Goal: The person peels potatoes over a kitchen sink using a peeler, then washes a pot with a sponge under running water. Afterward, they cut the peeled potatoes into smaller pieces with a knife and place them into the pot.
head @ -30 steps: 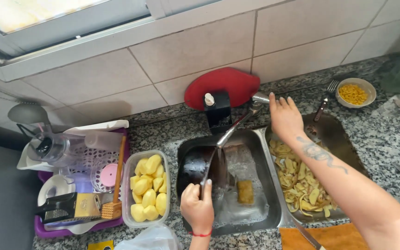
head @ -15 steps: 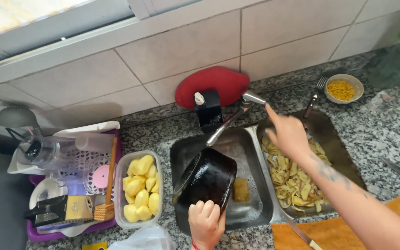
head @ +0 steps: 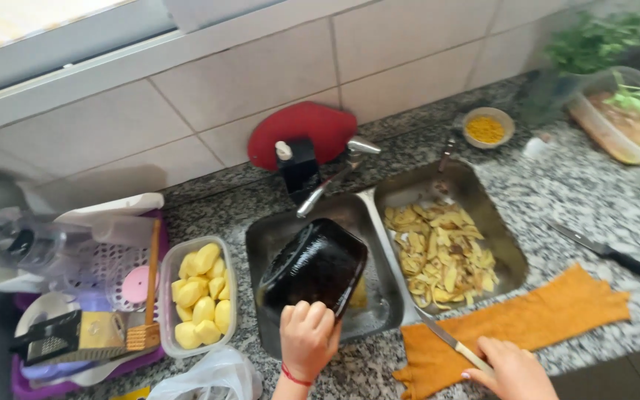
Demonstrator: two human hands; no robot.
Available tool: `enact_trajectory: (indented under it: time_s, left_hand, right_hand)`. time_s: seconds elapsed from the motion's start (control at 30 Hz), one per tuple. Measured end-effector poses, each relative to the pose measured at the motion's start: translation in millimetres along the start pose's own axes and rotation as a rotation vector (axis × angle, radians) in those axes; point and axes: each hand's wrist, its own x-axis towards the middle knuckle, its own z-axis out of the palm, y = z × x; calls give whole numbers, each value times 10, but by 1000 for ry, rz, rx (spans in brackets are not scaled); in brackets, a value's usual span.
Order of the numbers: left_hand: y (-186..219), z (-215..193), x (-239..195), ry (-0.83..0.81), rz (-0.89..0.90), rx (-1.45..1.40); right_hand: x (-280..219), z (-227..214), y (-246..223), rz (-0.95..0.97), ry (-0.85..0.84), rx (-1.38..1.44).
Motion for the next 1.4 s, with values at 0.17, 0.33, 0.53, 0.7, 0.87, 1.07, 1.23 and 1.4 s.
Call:
enact_trajectory:
  time_s: [0.17, 0.33, 0.53, 0.7, 0.87, 1.07, 1.23, 1.4]
  left_hand:
    - [-136, -91, 119, 122, -76, -37]
    - [-198, -100, 12, 355, -767, -531]
    - [18, -8, -186, 548, -1385, -1270]
    - [587, 174, -172, 511, -1644, -1581]
    - [1327, 445, -150, 431, -1854, -1807]
    - [1784, 936, -317, 559, -2016, -1749]
    - [1840, 892, -439, 370, -1791, -1503]
    - [1520, 997, -744, 215, -1485, -1078]
  right_hand:
    - [-238, 131, -102, 25, 28, 61]
    - [-493, -116, -279, 131, -84, 322]
    - [-502, 109, -93, 102, 528, 906]
    - [-366, -486, -352, 144, 447, 1531]
    - [-411, -592, 162, 178, 474, 1676]
    - [-204, -465, 759, 198, 396, 1569]
    - [-129, -588, 993, 27, 613, 939]
    - [-504, -1403, 543, -249, 840, 988]
